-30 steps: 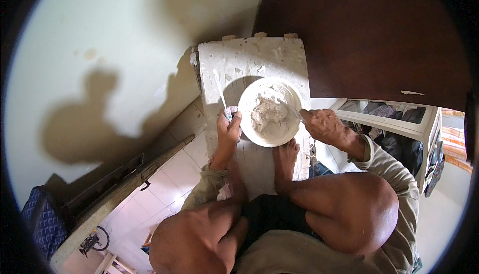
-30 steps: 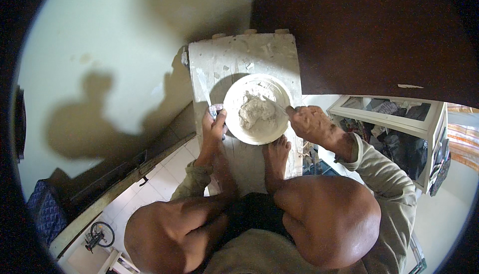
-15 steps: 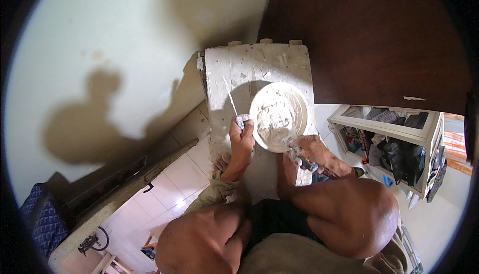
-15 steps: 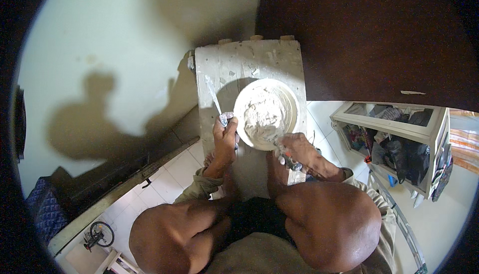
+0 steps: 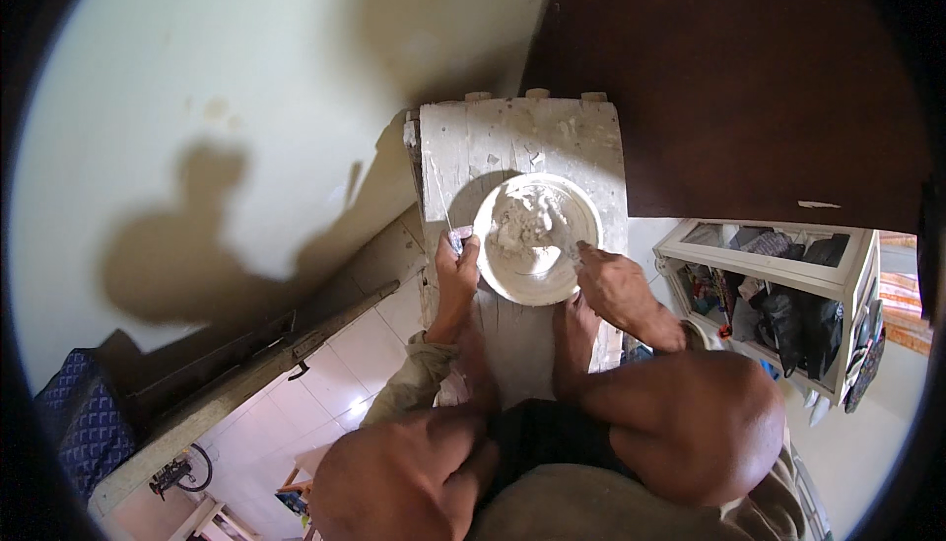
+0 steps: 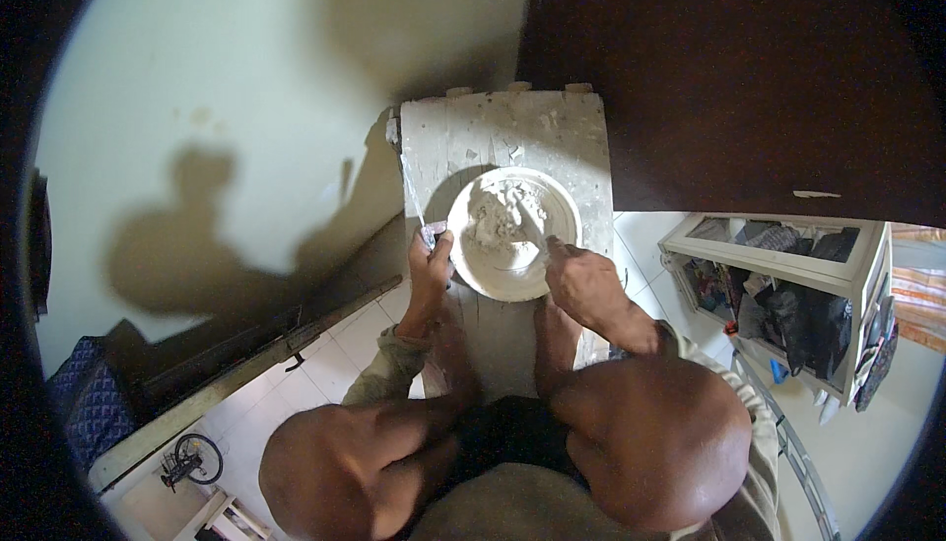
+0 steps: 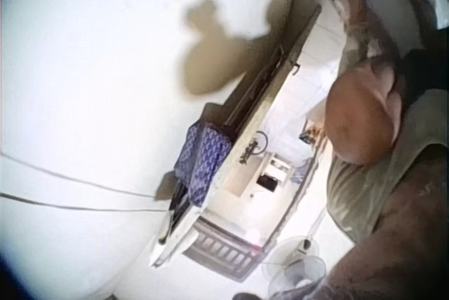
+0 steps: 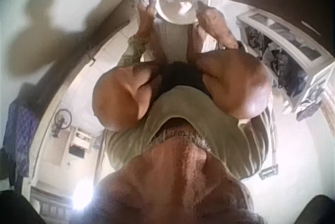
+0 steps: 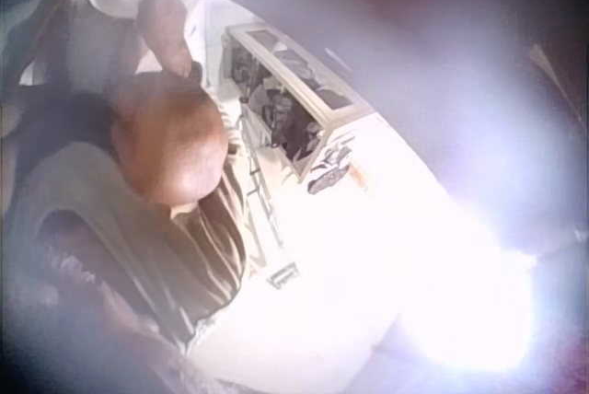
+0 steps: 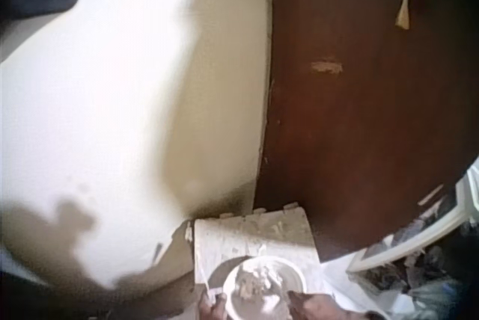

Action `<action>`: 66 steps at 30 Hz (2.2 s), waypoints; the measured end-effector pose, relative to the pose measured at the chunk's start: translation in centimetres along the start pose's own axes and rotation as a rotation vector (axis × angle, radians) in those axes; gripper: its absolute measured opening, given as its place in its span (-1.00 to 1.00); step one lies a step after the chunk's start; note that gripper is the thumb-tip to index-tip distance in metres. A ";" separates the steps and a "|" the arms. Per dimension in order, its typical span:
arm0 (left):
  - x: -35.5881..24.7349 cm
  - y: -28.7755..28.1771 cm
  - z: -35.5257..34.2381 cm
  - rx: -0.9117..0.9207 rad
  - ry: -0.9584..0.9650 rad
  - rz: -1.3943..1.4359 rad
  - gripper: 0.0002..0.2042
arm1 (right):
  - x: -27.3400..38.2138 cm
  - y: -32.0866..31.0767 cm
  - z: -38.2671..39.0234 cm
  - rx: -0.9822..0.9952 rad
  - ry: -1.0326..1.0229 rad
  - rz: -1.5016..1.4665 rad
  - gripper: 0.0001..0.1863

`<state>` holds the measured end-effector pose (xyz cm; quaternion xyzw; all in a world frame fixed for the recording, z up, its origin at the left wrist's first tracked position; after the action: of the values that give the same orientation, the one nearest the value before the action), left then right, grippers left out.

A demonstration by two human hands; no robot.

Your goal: The person mixes a white paste in a bowl using two putty knives, then applies the paste to a damaged section of a wall. They repeatedly scoop the paste and smooth it over the hole to repair the surface.

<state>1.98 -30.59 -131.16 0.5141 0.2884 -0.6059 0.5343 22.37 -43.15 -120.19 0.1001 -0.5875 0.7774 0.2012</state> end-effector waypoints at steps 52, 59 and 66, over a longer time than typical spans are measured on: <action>-11.4 2.7 8.5 0.599 -0.431 -0.262 -0.46 | 3.7 -0.6 1.4 0.159 0.418 -0.744 -0.48; -10.4 3.9 7.5 0.605 -0.539 -0.268 -0.47 | 2.8 -1.1 2.9 0.194 0.338 -0.686 -0.53; -9.4 4.0 6.9 0.518 -0.541 -0.207 -0.51 | 1.8 -6.3 4.3 0.280 0.560 -0.786 -0.53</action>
<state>2.63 -34.53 -119.48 0.4217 0.0248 -0.8231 0.3795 23.09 -45.43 -112.74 0.1271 -0.3188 0.7113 0.6134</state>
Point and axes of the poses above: each hand's wrist, its own z-axis away from the middle knuckle, its own y-axis out of the palm, x = y × z, the point moved 2 cm from there along -z, towards the middle knuckle, and after that the axes turned 6 degrees about z, right-handed, at the moved point
